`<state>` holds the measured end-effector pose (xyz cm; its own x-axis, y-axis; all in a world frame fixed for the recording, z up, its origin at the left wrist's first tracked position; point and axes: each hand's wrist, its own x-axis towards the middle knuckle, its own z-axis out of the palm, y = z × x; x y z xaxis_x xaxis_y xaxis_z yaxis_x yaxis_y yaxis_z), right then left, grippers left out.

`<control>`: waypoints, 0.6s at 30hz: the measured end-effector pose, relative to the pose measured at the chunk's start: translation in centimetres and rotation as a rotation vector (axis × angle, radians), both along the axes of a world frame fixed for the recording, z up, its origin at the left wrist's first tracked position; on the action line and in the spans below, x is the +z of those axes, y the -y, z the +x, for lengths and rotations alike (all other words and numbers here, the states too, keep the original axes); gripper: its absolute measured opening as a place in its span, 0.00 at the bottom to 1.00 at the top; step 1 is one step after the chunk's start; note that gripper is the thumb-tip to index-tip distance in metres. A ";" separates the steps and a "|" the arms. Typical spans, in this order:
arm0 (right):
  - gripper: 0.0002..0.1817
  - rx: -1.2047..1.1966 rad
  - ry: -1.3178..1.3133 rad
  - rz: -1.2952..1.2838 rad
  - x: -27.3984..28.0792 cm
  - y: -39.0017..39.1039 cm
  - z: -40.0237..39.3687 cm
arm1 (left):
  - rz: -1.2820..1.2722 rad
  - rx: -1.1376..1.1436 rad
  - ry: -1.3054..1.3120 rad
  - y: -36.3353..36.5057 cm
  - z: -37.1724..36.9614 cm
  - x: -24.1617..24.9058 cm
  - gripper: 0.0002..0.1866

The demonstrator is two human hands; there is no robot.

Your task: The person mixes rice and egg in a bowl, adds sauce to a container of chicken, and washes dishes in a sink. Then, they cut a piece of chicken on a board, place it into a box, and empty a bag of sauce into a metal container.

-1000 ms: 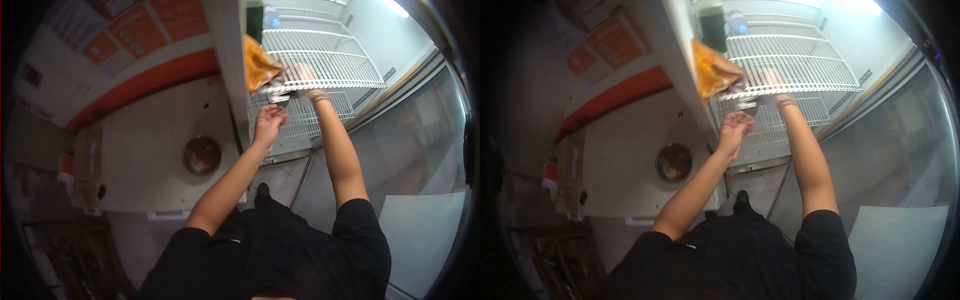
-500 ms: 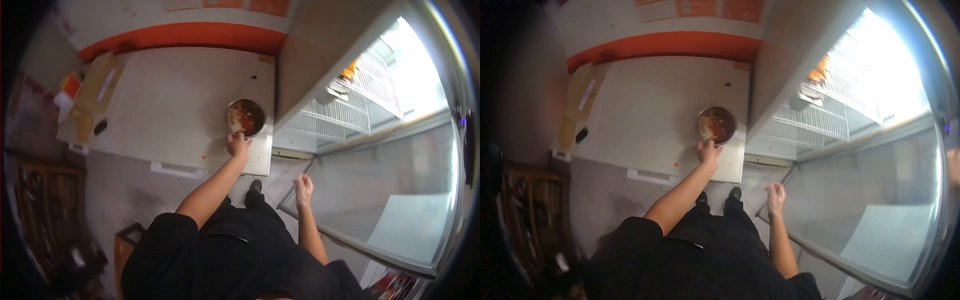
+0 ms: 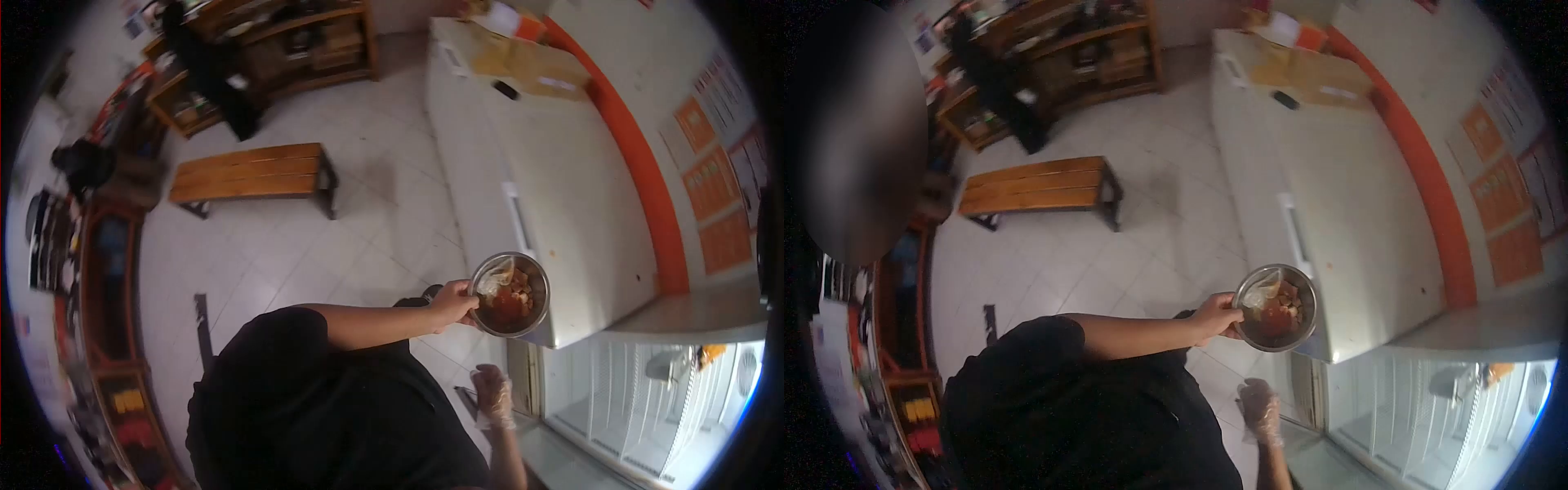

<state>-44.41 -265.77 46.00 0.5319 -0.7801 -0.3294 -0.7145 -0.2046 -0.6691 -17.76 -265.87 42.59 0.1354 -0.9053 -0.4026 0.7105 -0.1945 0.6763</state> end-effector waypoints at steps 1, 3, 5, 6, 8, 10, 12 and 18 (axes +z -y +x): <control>0.14 0.091 -0.094 -0.055 1.6 1.4 1.4 | -0.001 0.064 -0.037 -1.6 1.3 0.2 0.15; 0.15 0.602 -0.144 -0.268 5.3 13.1 -9.4 | 0.060 0.166 0.007 5.0 -11.6 9.8 0.14; 0.15 1.100 -0.130 -0.643 7.0 22.9 -16.2 | 0.073 0.315 -0.045 4.2 -11.9 10.6 0.14; 0.16 0.410 -0.108 -0.044 13.3 20.2 -13.3 | 0.069 0.384 -0.048 3.6 -12.1 9.6 0.14; 0.17 0.370 0.198 0.122 11.9 23.6 -13.0 | 0.093 0.475 -0.037 1.1 -11.4 11.7 0.14; 0.26 0.387 0.207 0.099 11.4 27.6 -10.2 | 0.152 0.558 -0.022 1.3 -9.9 10.7 0.16; 0.33 0.239 0.390 0.250 12.5 29.4 -8.9 | 0.191 0.675 -0.074 1.1 -11.0 12.8 0.16; 0.42 -0.315 0.289 1.245 -2.5 56.0 -15.7 | 0.313 1.015 -0.147 2.7 -16.4 15.8 0.11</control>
